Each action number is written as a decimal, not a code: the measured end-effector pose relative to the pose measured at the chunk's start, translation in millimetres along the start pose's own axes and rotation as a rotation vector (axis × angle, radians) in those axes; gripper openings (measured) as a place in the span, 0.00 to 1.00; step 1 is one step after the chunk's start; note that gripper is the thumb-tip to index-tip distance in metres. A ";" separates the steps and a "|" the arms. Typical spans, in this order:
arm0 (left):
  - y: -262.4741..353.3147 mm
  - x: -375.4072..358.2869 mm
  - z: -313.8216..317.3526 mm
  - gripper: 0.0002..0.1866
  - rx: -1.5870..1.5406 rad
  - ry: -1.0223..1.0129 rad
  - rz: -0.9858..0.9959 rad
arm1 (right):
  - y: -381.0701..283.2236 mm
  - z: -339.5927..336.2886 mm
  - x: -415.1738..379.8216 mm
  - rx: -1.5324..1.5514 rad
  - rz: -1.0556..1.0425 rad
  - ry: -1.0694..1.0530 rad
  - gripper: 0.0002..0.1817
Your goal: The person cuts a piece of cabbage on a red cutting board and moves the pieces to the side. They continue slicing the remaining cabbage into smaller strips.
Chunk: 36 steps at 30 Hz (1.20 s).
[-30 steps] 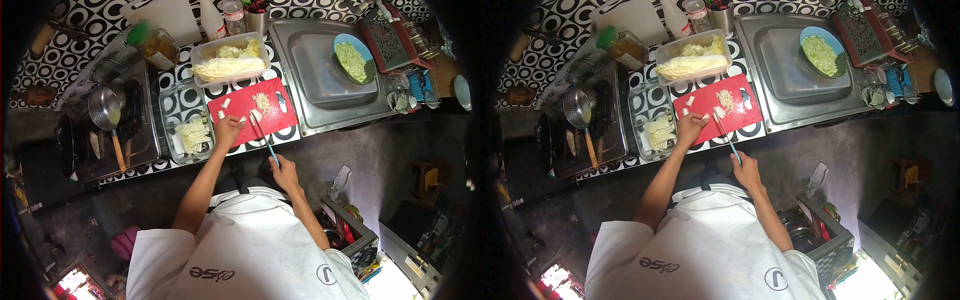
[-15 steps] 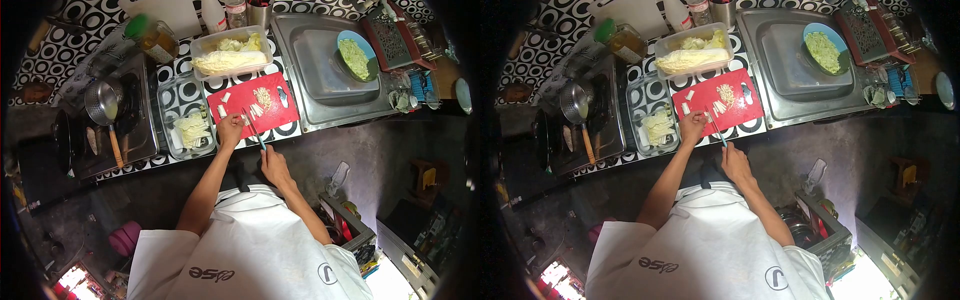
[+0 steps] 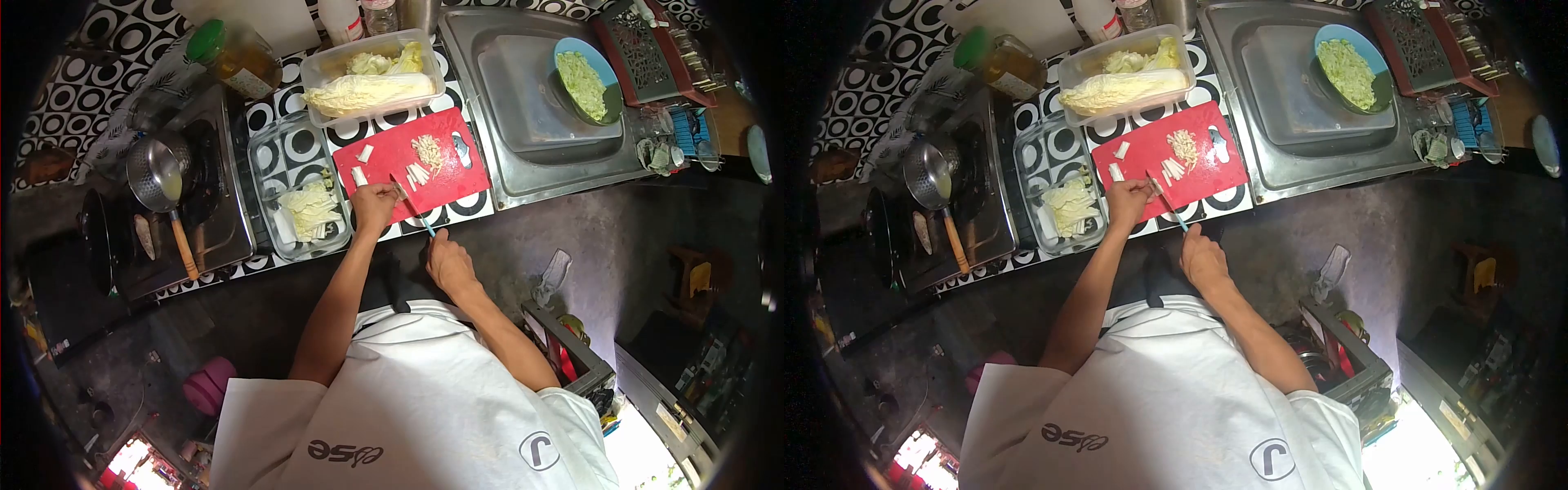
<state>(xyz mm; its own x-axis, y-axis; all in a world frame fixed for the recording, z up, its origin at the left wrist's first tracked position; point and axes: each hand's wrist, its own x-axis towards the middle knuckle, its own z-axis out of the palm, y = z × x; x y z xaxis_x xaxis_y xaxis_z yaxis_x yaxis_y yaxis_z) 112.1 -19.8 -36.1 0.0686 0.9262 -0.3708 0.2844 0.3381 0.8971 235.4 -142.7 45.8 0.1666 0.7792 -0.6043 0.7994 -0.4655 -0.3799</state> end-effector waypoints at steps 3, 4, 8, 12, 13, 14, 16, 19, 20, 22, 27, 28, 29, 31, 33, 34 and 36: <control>-0.7 0.5 -0.2 0.07 0.042 -0.005 -0.006 | 4.4 8.8 9.6 -0.017 0.000 -0.009 0.14; 3.3 -1.3 -1.7 0.07 0.041 -0.013 -0.021 | 4.0 12.0 11.3 -0.015 0.002 -0.013 0.14; 7.4 -3.2 -1.5 0.07 0.046 -0.014 -0.030 | 1.1 14.8 24.6 0.001 -0.022 0.044 0.13; 7.5 -5.2 -0.9 0.08 0.035 -0.006 -0.017 | -1.2 10.5 21.3 0.017 -0.031 0.056 0.12; 11.1 -6.0 -1.5 0.08 0.076 0.009 -0.008 | -1.0 8.9 19.0 0.030 -0.017 0.055 0.11; 11.5 -6.4 -2.1 0.08 0.073 0.012 -0.006 | -0.4 9.0 16.1 0.027 -0.020 0.057 0.11; 11.7 -6.5 -0.8 0.07 0.023 0.020 0.004 | 2.3 8.5 12.2 0.036 0.019 0.058 0.11; 15.0 -6.3 -3.4 0.09 0.140 -0.025 -0.015 | 0.4 7.2 21.2 0.034 0.009 0.058 0.12; 14.5 -6.2 -3.7 0.09 0.141 -0.018 -0.014 | -1.1 6.2 22.6 0.034 0.003 0.058 0.12; 9.5 -4.9 -3.1 0.09 0.155 -0.012 0.024 | -7.6 -2.8 21.3 0.086 -0.051 0.138 0.16; 2.9 -2.5 0.4 0.07 0.110 -0.002 0.040 | -19.7 -36.9 10.9 0.084 -0.068 0.090 0.15; 1.0 -2.0 -0.1 0.07 0.094 0.003 0.061 | -22.5 -42.0 9.3 0.081 -0.081 0.075 0.15; -0.8 -0.8 -1.0 0.07 0.095 0.004 0.062 | -26.4 -47.7 6.5 0.082 -0.082 0.075 0.15; -0.5 1.2 -1.3 0.07 0.121 -0.021 0.008 | -33.9 -59.6 1.1 0.021 -0.049 0.019 0.16; 1.3 -0.1 -0.8 0.07 0.075 -0.023 -0.007 | -28.1 -57.2 0.5 -0.004 -0.059 0.020 0.16; 3.5 -1.5 -0.7 0.07 0.032 -0.025 -0.021 | -24.1 -55.3 0.4 -0.026 -0.068 0.020 0.16; 3.2 -1.2 -0.2 0.07 0.054 -0.017 0.000 | -17.9 -51.7 1.6 -0.043 -0.061 0.022 0.16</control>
<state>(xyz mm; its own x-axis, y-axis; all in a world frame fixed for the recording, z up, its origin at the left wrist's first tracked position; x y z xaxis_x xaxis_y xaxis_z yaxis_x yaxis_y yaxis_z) 112.7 -19.8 -32.7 0.0845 0.9232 -0.3749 0.3354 0.3279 0.8832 251.2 -111.4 87.8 0.1290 0.8149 -0.5651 0.8322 -0.3988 -0.3851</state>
